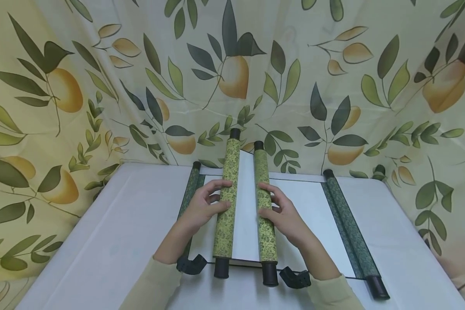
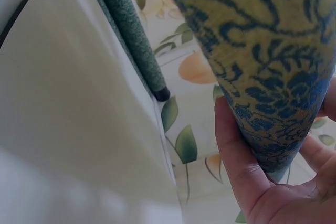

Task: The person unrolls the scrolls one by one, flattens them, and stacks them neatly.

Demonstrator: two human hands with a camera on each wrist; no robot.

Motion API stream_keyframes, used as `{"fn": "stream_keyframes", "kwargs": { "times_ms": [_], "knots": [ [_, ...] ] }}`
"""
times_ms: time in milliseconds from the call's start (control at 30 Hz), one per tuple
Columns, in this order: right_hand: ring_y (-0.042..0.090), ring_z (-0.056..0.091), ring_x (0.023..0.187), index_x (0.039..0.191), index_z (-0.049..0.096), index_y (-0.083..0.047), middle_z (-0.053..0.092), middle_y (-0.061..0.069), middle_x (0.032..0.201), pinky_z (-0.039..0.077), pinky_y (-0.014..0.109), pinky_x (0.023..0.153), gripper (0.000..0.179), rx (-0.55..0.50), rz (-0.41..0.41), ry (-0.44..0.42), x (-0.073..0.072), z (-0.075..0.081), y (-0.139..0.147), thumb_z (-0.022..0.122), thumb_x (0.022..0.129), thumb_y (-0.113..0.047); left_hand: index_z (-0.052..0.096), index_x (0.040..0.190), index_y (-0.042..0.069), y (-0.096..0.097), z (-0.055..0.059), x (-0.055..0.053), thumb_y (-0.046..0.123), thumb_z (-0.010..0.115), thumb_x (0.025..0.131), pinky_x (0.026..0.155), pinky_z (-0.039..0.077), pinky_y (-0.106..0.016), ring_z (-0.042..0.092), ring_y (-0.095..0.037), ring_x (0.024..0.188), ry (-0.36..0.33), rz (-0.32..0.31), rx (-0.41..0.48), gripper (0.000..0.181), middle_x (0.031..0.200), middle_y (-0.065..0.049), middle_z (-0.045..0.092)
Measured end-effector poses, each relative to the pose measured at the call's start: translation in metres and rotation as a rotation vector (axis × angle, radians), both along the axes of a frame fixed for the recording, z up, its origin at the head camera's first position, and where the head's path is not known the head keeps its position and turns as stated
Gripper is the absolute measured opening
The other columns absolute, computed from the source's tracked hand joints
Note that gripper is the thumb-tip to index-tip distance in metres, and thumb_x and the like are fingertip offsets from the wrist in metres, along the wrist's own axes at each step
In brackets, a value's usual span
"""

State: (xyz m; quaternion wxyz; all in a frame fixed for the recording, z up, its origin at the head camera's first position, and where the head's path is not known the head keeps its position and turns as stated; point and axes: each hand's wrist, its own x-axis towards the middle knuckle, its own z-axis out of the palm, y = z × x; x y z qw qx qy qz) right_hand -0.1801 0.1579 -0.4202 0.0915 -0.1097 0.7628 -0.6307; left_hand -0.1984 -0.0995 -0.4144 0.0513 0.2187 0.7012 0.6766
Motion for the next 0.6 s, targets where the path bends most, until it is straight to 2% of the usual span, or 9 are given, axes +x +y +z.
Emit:
{"fn": "stream_keyframes", "kwargs": {
  "times_ms": [200, 400, 600],
  "knots": [
    [0.038, 0.058, 0.118, 0.15, 0.039, -0.032, 0.036, 0.019, 0.151, 0.055, 0.042, 0.084, 0.064, -0.008, 0.012, -0.012, -0.0011, -0.0009, 0.0012, 0.066, 0.095, -0.014, 0.057, 0.135, 0.01, -0.0011, 0.0017, 0.0015, 0.006, 0.069, 0.091, 0.114, 0.032, -0.049, 0.045, -0.03, 0.137, -0.037, 0.004, 0.003, 0.047, 0.143, -0.007, 0.051],
    [0.036, 0.061, 0.112, 0.15, 0.039, -0.031, 0.043, 0.022, 0.142, 0.055, 0.042, 0.082, 0.065, -0.017, 0.001, 0.001, -0.0011, -0.0005, 0.0017, 0.061, 0.093, -0.007, 0.057, 0.135, 0.009, -0.0014, 0.0035, 0.002, 0.004, 0.069, 0.09, 0.115, 0.032, -0.048, 0.046, -0.026, 0.136, -0.029, 0.009, 0.006, 0.047, 0.142, -0.007, 0.051],
    [0.033, 0.062, 0.109, 0.15, 0.038, -0.031, 0.045, 0.022, 0.141, 0.057, 0.042, 0.081, 0.066, -0.024, 0.004, -0.03, -0.0009, -0.0019, 0.0013, 0.067, 0.094, -0.013, 0.057, 0.135, 0.007, -0.0018, 0.005, 0.0024, 0.004, 0.07, 0.089, 0.113, 0.033, -0.047, 0.046, -0.027, 0.135, -0.025, 0.001, 0.014, 0.048, 0.142, -0.008, 0.051]
  ]
}}
